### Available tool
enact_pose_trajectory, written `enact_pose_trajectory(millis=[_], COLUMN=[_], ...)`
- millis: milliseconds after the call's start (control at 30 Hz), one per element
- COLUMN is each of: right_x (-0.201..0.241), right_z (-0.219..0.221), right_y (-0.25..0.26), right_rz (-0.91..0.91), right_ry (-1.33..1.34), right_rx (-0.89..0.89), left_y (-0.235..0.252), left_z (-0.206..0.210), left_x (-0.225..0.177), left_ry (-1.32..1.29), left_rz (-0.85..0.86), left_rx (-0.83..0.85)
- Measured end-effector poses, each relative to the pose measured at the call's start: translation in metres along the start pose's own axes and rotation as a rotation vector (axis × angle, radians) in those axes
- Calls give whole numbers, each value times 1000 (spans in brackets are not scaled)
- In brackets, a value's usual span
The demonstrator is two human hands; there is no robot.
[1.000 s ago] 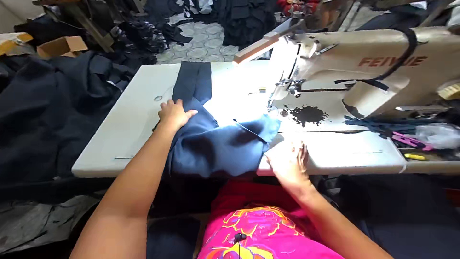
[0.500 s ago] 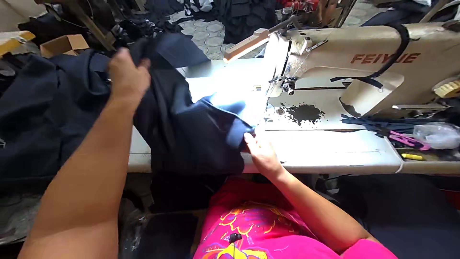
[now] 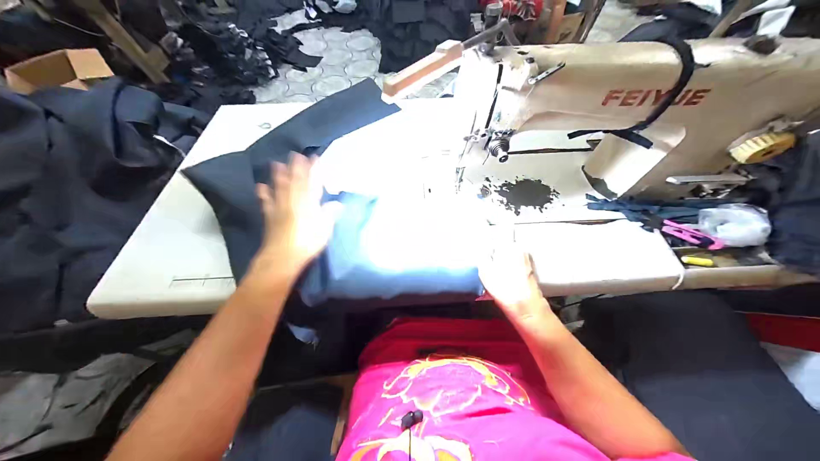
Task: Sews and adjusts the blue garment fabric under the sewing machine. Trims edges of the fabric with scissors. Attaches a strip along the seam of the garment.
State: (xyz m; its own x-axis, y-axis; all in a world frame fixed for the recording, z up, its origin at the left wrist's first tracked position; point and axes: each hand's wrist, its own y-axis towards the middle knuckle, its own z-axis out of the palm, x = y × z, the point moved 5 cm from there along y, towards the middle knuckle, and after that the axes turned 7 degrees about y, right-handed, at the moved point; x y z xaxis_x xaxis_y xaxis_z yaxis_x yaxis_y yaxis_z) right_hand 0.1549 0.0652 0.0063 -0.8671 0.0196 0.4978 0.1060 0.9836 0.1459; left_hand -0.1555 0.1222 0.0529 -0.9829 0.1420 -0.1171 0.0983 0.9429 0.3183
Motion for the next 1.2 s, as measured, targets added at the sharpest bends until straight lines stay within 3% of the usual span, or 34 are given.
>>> enact_pose_trajectory(millis=[33, 100, 133, 200, 233, 600, 867, 1067, 1200], right_x=[3, 10, 13, 16, 15, -11, -7, -5, -10], right_z=[0, 10, 19, 34, 37, 23, 23, 21, 28], right_y=[-5, -14, -17, -15, -11, 43, 62, 48, 29], right_rz=[-29, -193, -262, -220, -196, -118, -108, -138, -231], right_ry=[-11, -31, -66, -175, -203, -226, -181, -166, -176], right_rx=[-80, -146, -99, 176, 232, 332, 369, 297, 154], left_y=[-13, -30, -33, -31, -30, -11, 3, 6, 5], left_z=[24, 58, 67, 70, 70, 76, 78, 79, 76], left_x=[-20, -43, -44, -41, -40, -48, -43, -43, -41], left_ry=[15, -9, -13, -15, -10, 28, 32, 47, -15], left_rz=[103, 137, 114, 66, 45, -62, -82, -81, -31], left_rx=[68, 256, 306, 357, 372, 386, 393, 380, 379])
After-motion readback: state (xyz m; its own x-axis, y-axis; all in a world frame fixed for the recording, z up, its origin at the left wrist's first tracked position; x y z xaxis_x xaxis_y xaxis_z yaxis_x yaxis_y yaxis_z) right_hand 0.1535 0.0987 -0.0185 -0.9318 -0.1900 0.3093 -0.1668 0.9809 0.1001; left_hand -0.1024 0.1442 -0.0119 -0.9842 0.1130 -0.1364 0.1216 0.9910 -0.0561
